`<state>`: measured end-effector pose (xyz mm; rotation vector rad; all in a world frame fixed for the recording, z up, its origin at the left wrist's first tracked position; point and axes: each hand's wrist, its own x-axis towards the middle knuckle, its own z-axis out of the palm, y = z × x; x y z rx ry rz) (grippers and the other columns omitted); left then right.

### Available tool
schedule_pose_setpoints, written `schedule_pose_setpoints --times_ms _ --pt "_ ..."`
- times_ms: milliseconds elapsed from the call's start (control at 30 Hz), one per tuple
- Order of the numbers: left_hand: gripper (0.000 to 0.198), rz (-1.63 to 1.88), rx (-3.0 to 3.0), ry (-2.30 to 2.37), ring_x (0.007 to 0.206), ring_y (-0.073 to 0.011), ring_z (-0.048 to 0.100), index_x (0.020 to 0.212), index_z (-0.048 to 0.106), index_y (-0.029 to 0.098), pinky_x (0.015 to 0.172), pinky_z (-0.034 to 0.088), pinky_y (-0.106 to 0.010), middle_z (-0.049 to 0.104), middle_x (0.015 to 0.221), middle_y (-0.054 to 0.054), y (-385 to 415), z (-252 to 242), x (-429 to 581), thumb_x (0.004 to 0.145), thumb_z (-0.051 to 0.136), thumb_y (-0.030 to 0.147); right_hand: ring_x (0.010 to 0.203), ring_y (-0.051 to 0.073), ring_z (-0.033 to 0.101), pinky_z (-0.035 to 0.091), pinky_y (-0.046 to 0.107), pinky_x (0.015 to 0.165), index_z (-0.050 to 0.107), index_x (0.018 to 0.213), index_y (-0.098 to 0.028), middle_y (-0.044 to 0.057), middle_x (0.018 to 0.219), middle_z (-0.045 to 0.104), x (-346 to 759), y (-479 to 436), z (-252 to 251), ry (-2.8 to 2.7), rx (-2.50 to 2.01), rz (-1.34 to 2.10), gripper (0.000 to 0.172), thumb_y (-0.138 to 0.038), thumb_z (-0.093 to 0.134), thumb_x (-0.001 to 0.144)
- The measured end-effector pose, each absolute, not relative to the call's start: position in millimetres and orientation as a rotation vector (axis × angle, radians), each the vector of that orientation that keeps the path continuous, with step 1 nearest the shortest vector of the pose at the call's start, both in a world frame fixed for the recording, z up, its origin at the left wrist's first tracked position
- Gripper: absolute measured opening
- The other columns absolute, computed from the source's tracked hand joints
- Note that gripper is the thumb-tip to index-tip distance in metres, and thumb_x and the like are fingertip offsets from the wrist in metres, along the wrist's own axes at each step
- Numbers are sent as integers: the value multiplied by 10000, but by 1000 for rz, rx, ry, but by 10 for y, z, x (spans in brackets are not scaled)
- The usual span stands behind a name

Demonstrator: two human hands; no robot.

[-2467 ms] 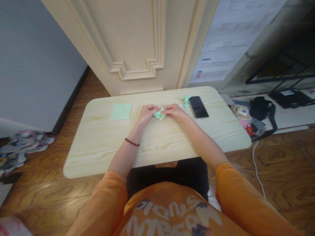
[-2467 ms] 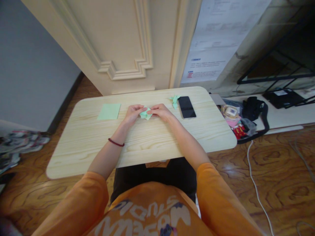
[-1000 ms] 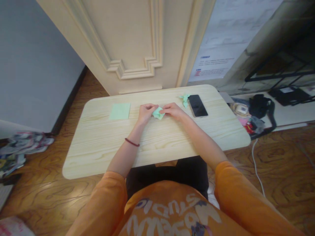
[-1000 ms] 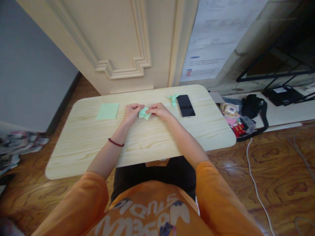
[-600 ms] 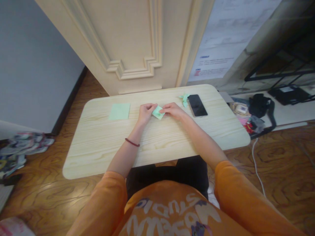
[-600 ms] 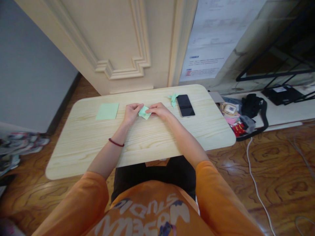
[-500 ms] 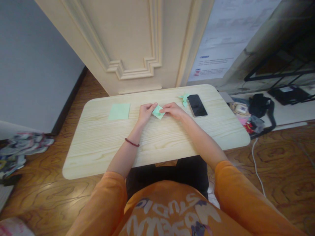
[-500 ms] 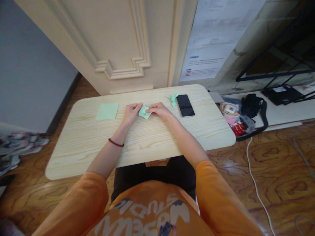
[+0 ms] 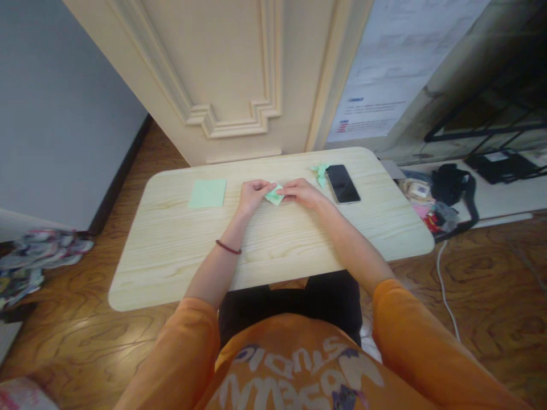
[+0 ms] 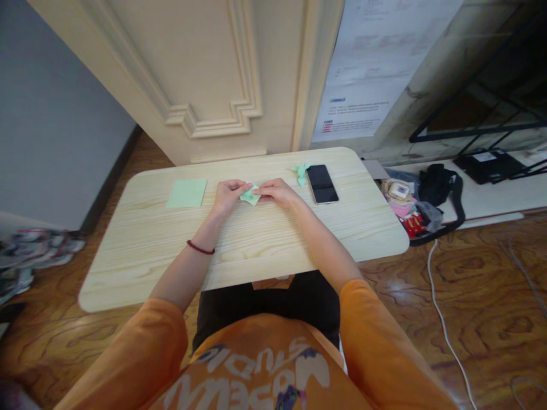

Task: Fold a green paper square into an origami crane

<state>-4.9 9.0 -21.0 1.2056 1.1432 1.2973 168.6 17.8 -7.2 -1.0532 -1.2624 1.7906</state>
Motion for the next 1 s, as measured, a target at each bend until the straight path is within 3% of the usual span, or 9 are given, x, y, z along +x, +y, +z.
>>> schedule_pose_setpoints --times_ms 433,700,1000 --pt "495 1295 1236 1159 515 -98 541 616 696 147 527 444 -238 673 595 -21 80 -203 -37 419 871 566 584 91 569 453 223 592 694 555 -108 5 550 641 1672 196 -88 -1283 -1108 1732 383 -332 930 352" --pt "501 1144 1185 1115 552 -115 596 646 704 137 583 485 -252 693 632 -33 55 -154 -87 364 911 496 585 95 563 452 231 591 703 584 -105 14 577 656 1681 192 -100 -1327 -1104 1718 355 -327 914 403" --pt "486 1224 1174 1131 587 -142 627 641 693 144 628 523 -285 706 653 -39 49 -125 -95 372 911 484 639 116 603 506 251 662 701 617 -108 35 608 666 1703 195 -81 -1352 -1091 1778 370 -368 919 468"
